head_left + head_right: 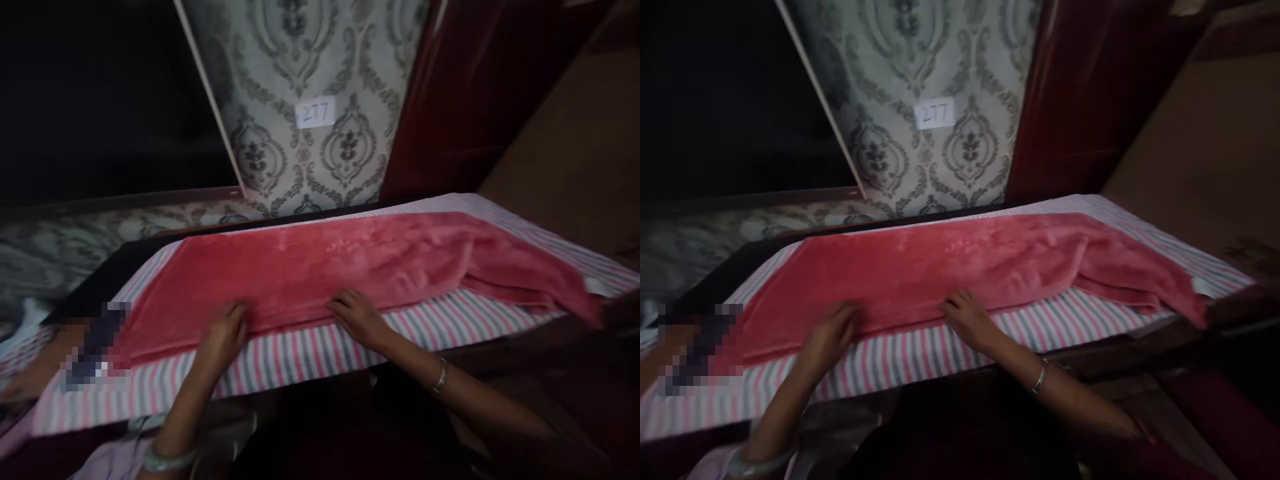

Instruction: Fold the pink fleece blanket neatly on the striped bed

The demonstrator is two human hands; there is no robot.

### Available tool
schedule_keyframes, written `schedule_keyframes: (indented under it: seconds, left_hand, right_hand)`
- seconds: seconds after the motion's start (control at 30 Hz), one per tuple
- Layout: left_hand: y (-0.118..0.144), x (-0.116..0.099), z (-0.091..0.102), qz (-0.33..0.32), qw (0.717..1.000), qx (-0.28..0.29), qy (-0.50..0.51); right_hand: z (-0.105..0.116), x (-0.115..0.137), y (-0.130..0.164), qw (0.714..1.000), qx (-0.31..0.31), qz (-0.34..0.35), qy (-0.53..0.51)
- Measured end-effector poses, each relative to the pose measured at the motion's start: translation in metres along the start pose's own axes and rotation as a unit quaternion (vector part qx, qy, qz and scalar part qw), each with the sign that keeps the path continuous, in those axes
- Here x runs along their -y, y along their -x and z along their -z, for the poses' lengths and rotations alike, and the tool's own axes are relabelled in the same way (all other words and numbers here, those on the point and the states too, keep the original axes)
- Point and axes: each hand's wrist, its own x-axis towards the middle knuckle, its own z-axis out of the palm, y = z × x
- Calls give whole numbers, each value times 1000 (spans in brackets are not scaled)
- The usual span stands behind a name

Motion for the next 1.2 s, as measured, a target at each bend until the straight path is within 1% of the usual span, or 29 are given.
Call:
schedule_keyframes:
  seconds: [0.1,0.17,0.23,0.3,0.37,0.4,0.47,0.53,0.6,0.67,0.77,0.8,0.83,0.87,0.93,1.0,1.13,1.2]
  left_hand:
    - [-46,-61,-25,-107,992,31,65]
    - [-69,-101,-42,-161,981,60,85]
    - [-84,-132,-56,-197,972,97,79]
    - [-93,-153,-68,-202,969,133,51]
    - [-100,-164,-75,-188,968,168,11]
    - [-103,-167,-76,-181,967,181,-6]
    - [-108,-170,-76,-173,963,203,-32]
    - [-114,-173,-73,-165,962,215,-44]
    - [-118,-178,-71,-151,962,220,-56]
    - [-123,-186,-72,-137,963,222,-69]
    - [-129,-196,-76,-128,963,220,-86]
    - [-132,-199,-78,-125,964,220,-87]
    - [-134,-201,-80,-121,964,220,-84]
    - [-135,-202,-82,-116,966,219,-78]
    - [-136,-201,-84,-104,968,218,-64]
    - [-135,-199,-86,-99,972,204,-55]
    - [-130,-194,-89,-98,979,174,-51]
    - [-128,-193,-91,-94,980,165,-51]
  right_hand:
    - [17,-16,19,998,-30,-51,6]
    - [30,-27,33,995,-59,-75,12]
    - [47,-41,49,989,-93,-111,21]
    - [66,-62,70,975,-138,-173,24]
    - [84,-88,95,947,-199,-251,14]
    - [92,-102,108,927,-232,-294,6]
    - [107,-131,136,877,-293,-380,-10]
    - [118,-158,162,823,-348,-448,-19]
    - [128,-179,182,780,-400,-481,-8]
    - [137,-194,197,748,-444,-493,20]
    - [151,-208,211,697,-477,-529,83]
    - [155,-212,215,683,-475,-546,102]
    - [159,-216,219,675,-466,-560,116]
    - [163,-219,223,677,-450,-569,126]
    - [170,-226,228,698,-398,-577,146]
    - [177,-232,231,717,-336,-585,175]
    - [189,-233,227,719,-195,-623,237]
    - [194,-230,222,723,-141,-629,250]
